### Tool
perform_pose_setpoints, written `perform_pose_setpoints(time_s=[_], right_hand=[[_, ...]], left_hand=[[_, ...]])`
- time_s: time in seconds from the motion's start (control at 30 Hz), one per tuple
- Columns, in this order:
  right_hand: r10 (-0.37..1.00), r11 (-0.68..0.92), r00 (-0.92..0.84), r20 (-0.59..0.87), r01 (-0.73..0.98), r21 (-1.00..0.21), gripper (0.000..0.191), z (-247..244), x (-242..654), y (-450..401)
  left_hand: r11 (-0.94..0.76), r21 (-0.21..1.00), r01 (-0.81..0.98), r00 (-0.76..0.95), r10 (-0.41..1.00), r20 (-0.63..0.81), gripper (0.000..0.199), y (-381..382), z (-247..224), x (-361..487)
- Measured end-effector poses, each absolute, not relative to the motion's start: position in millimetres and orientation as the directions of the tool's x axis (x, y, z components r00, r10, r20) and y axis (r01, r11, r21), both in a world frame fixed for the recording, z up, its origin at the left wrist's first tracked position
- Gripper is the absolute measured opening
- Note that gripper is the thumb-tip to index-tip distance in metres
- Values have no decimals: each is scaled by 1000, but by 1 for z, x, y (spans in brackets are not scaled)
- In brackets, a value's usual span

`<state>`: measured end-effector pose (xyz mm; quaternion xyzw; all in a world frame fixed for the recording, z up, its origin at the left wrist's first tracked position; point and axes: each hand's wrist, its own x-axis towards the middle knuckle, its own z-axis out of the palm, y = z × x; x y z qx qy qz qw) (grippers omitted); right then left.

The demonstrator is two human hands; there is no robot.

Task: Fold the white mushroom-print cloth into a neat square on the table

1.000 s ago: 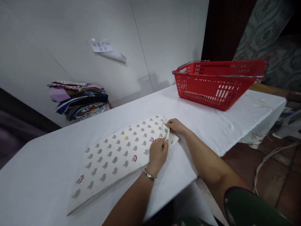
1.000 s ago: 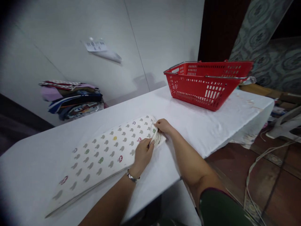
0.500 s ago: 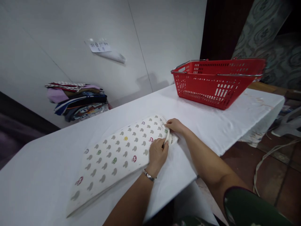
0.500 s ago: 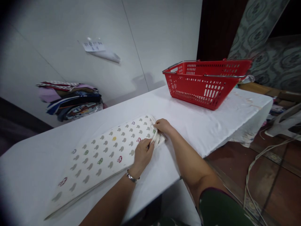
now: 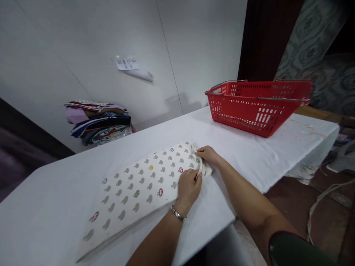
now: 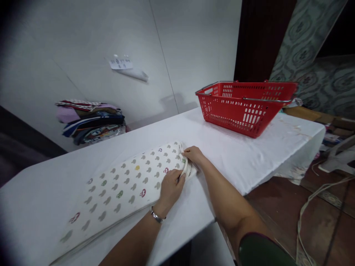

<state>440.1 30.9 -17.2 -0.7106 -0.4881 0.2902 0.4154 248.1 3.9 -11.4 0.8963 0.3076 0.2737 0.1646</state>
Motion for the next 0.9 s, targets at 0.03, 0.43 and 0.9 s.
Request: perform_pose_setpoints(time_s=[0.03, 0.43, 0.9], right_hand=[[934, -175, 358, -3, 449, -876, 25, -19, 440, 32], [962, -89, 271, 36, 436, -896, 26, -16, 436, 28], [864, -264, 472, -178, 124, -957, 16, -1, 433, 27]], left_hand=[[-757, 462, 463, 661, 641, 389, 16, 4, -11, 248], [-761, 452, 466, 666, 638, 387, 14, 5, -12, 248], [-767, 441, 465, 639, 636, 433, 36, 1, -14, 249]])
